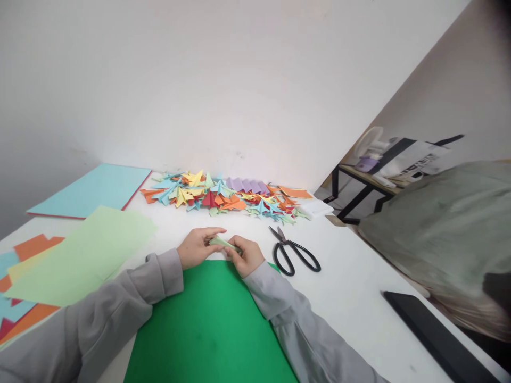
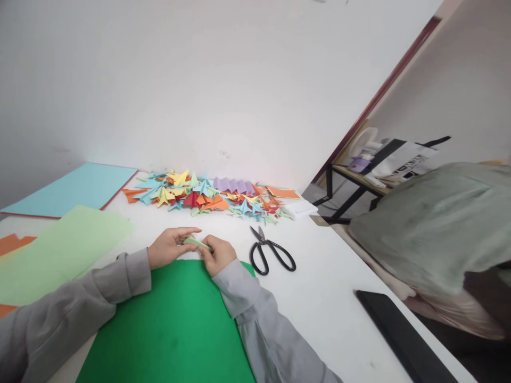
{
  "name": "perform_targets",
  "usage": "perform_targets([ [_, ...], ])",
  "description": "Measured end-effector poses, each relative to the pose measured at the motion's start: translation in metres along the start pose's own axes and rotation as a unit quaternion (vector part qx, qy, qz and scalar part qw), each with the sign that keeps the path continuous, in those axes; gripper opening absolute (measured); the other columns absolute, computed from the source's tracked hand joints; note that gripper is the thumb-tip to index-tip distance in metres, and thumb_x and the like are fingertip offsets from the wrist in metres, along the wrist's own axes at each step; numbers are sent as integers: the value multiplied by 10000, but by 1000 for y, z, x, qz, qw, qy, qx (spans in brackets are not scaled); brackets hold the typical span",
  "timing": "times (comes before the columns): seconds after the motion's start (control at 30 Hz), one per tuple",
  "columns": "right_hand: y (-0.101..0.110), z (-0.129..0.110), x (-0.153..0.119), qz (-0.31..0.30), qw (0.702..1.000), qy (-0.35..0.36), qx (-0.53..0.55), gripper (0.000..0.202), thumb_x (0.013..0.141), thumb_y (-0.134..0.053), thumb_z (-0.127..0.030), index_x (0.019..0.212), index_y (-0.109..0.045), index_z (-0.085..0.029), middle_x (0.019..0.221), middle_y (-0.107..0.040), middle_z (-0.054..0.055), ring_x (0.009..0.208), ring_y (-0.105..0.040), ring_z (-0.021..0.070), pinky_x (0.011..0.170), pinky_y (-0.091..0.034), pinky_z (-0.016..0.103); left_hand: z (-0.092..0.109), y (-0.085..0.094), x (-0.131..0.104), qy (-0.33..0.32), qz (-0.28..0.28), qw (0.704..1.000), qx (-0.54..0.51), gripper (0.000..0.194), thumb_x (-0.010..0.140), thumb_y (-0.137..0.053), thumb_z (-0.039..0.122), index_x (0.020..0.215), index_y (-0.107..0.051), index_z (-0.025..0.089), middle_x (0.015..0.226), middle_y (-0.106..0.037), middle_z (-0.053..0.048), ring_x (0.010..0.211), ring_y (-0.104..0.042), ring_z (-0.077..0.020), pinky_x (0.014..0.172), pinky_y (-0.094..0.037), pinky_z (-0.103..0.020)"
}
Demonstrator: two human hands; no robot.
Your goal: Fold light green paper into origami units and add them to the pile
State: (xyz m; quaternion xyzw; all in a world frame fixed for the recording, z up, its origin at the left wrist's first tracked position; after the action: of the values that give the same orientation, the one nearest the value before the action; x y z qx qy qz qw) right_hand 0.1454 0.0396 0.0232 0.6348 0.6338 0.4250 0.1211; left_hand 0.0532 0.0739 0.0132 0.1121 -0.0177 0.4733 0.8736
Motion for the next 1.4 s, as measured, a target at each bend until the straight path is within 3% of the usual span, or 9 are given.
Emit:
perform_targets([
  [0.37, -1, 3, 3, 20, 999, -17, -32, 131, 756, -460, -251, 689, -546, -177, 553, -537, -29, 503, -444, 96, 488, -325, 196, -2, 9, 3, -19, 27, 996, 80, 398, 645, -561, 238, 1027, -567, 127, 746, -639, -24, 630, -554, -129, 619, -462, -257],
  [0.6, -1, -13, -1, 35, 995, 51, -83, 124, 757, -419, -209, 708, -529, -178, 575, -531, -6, 530, -464, 113, 504, -335, 206, 10, 11, -2, -63, 55, 983, 162, 289, 625, -574, 181, 906, -639, 176, 899, -660, -25, 833, -581, -160, 804, -422, -265],
  [0.8, 1, -16, 0, 60, 993, 50, -84, 161, 781, -398, -235, 730, -540, -177, 585, -542, 7, 519, -476, 119, 489, -357, 218, 4, 12, -2, -31, 65, 987, 143, 275, 626, -552, 150, 886, -639, 171, 788, -673, -13, 651, -594, -135, 649, -474, -241],
  [0.9, 4, -19, 1, 68, 995, 56, -42, 157, 766, -445, -266, 858, -531, -173, 726, -584, 38, 618, -524, 133, 537, -410, 227, 4, 21, -1, -27, 106, 987, 119, 276, 617, -548, 121, 873, -640, 169, 852, -668, -22, 735, -597, -142, 704, -472, -254],
  [1.0, 13, -18, 2, 110, 992, 60, 4, 328, 734, -500, -285, 1035, -457, -162, 902, -574, 79, 759, -543, 160, 582, -448, 245, 5, 29, -2, -32, 140, 984, 106, 271, 621, -551, 124, 874, -640, 163, 902, -660, -38, 817, -591, -153, 775, -454, -275],
  [1.13, 14, -12, 4, 134, 989, 57, -6, 144, 790, -441, -255, 867, -532, -173, 749, -588, 56, 652, -539, 145, 537, -444, 240, 6, 35, -4, -41, 158, 979, 119, 257, 612, -568, 141, 855, -648, 170, 880, -664, -42, 815, -592, -164, 782, -457, -298],
  [1.3, 3, -26, 2, 112, 983, 119, -87, 167, 823, -386, -233, 873, -534, -174, 723, -578, 58, 702, -528, 163, 619, -443, 269, 5, 44, -11, -26, 187, 973, 133, 262, 626, -566, 163, 881, -629, 163, 822, -663, -34, 726, -595, -149, 710, -481, -289],
  [1.4, 0, -33, 1, 105, 978, 140, -114, 195, 833, -337, -191, 833, -530, -171, 705, -573, 64, 700, -522, 170, 616, -431, 270, 21, 40, -15, -54, 164, 968, 183, 271, 647, -561, 165, 913, -608, 169, 802, -655, -27, 738, -586, -152, 729, -472, -312],
])
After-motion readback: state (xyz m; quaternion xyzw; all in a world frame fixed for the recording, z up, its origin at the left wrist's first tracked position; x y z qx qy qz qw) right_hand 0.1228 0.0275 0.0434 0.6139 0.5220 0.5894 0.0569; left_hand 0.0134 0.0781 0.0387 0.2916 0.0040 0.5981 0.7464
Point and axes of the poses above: each hand's wrist, its own x-axis towards the middle knuckle, its own y-axis out of the back of the hand, z = x × y, the point moved 9 cm from there along x, towards the middle knuckle
